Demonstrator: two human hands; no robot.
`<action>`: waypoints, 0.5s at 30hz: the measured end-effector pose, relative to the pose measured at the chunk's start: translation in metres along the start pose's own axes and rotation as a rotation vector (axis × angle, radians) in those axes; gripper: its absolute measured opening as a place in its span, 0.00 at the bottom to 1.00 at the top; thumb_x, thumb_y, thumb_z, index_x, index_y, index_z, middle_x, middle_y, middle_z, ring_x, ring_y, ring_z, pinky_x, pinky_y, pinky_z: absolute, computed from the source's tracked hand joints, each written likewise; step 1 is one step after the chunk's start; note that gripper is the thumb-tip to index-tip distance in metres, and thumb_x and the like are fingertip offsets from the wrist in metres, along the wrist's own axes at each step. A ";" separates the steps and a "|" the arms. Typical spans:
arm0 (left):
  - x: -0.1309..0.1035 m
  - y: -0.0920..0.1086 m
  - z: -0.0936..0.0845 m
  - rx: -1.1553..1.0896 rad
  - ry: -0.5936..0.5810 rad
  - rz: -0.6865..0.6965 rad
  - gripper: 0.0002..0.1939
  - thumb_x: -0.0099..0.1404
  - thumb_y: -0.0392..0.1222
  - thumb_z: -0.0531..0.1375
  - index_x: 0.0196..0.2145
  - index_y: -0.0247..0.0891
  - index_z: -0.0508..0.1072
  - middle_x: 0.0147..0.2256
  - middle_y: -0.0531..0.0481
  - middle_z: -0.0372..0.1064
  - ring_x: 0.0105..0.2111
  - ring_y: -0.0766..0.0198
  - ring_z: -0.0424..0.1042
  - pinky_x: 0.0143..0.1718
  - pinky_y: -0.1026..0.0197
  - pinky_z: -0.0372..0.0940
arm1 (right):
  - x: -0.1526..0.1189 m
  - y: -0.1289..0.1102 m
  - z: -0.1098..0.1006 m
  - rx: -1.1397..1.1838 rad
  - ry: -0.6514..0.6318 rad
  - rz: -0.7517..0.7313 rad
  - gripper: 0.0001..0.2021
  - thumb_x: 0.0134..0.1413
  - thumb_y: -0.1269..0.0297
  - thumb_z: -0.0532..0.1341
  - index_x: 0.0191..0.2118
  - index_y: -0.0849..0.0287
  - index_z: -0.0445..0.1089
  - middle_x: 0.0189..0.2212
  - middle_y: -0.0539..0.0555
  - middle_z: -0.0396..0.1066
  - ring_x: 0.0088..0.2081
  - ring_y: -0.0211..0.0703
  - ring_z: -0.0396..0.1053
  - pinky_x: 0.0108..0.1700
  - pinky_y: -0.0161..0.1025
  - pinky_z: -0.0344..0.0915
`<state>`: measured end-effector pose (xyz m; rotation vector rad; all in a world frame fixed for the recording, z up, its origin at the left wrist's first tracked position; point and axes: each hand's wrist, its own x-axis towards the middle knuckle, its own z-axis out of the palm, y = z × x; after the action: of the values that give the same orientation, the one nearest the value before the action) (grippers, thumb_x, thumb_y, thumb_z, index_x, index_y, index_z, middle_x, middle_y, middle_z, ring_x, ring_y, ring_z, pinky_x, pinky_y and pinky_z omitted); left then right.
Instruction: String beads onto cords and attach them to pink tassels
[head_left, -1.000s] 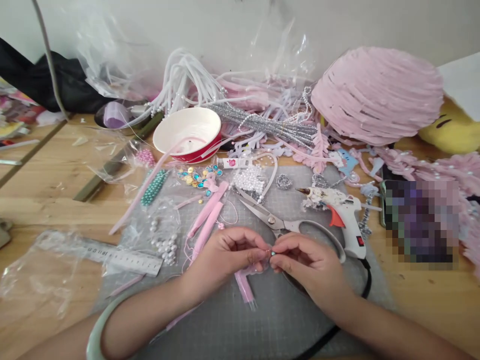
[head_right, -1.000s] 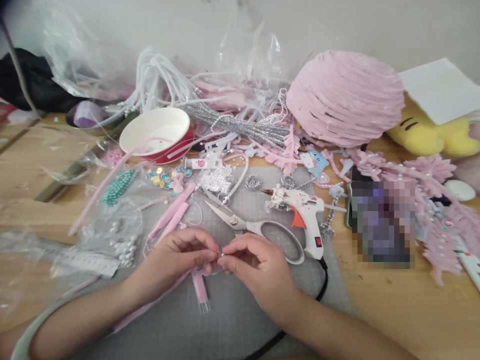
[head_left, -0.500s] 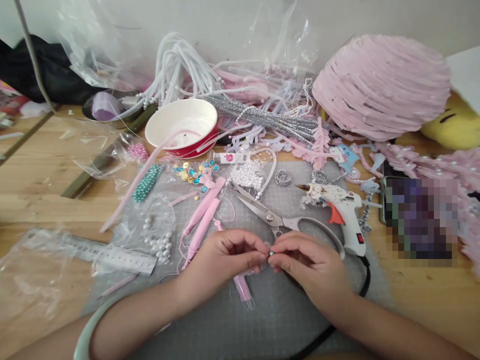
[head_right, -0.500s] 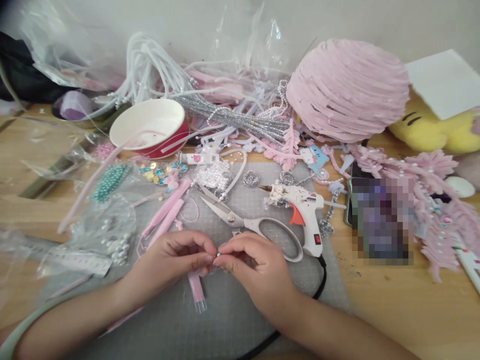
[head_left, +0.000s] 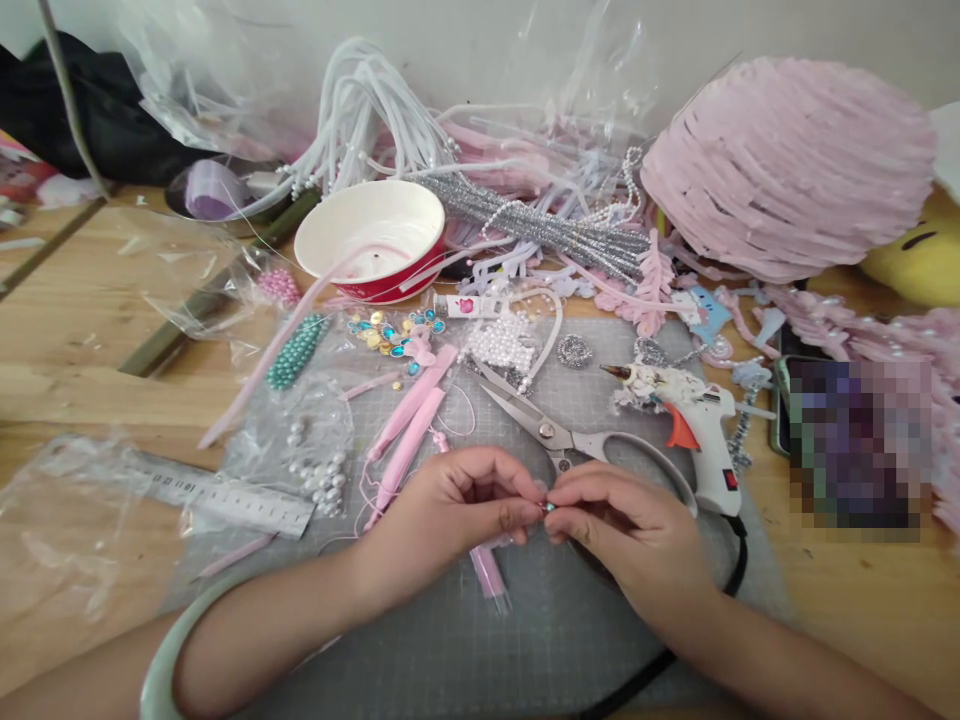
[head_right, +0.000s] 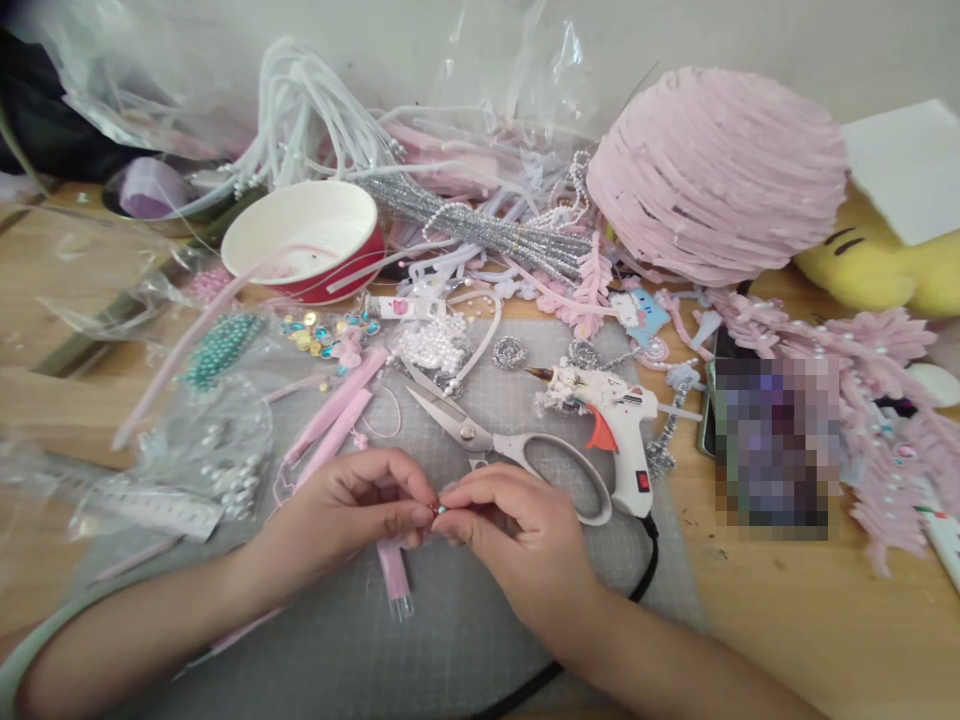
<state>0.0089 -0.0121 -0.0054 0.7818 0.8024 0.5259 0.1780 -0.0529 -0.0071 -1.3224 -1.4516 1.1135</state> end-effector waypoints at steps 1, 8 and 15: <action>0.000 0.000 0.000 0.003 -0.002 0.002 0.01 0.53 0.31 0.62 0.25 0.32 0.72 0.21 0.55 0.68 0.21 0.74 0.65 0.24 0.72 0.60 | 0.000 0.000 0.000 0.001 0.001 0.005 0.03 0.44 0.69 0.65 0.28 0.54 0.74 0.25 0.51 0.73 0.25 0.36 0.69 0.25 0.31 0.67; -0.001 0.002 0.000 0.019 -0.016 -0.029 0.02 0.53 0.32 0.62 0.26 0.32 0.71 0.22 0.55 0.68 0.22 0.74 0.65 0.25 0.71 0.60 | 0.001 -0.003 0.000 -0.050 0.008 -0.014 0.02 0.44 0.70 0.65 0.25 0.57 0.74 0.24 0.51 0.74 0.26 0.35 0.70 0.26 0.28 0.68; -0.001 0.003 -0.001 0.020 -0.025 -0.035 0.02 0.54 0.30 0.61 0.26 0.32 0.70 0.22 0.56 0.67 0.22 0.75 0.65 0.25 0.72 0.60 | 0.000 -0.002 0.000 -0.054 0.016 -0.051 0.03 0.43 0.71 0.66 0.26 0.58 0.74 0.25 0.50 0.74 0.27 0.33 0.71 0.27 0.25 0.67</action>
<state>0.0069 -0.0106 -0.0035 0.7895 0.7981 0.4770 0.1776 -0.0527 -0.0046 -1.3208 -1.5052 1.0353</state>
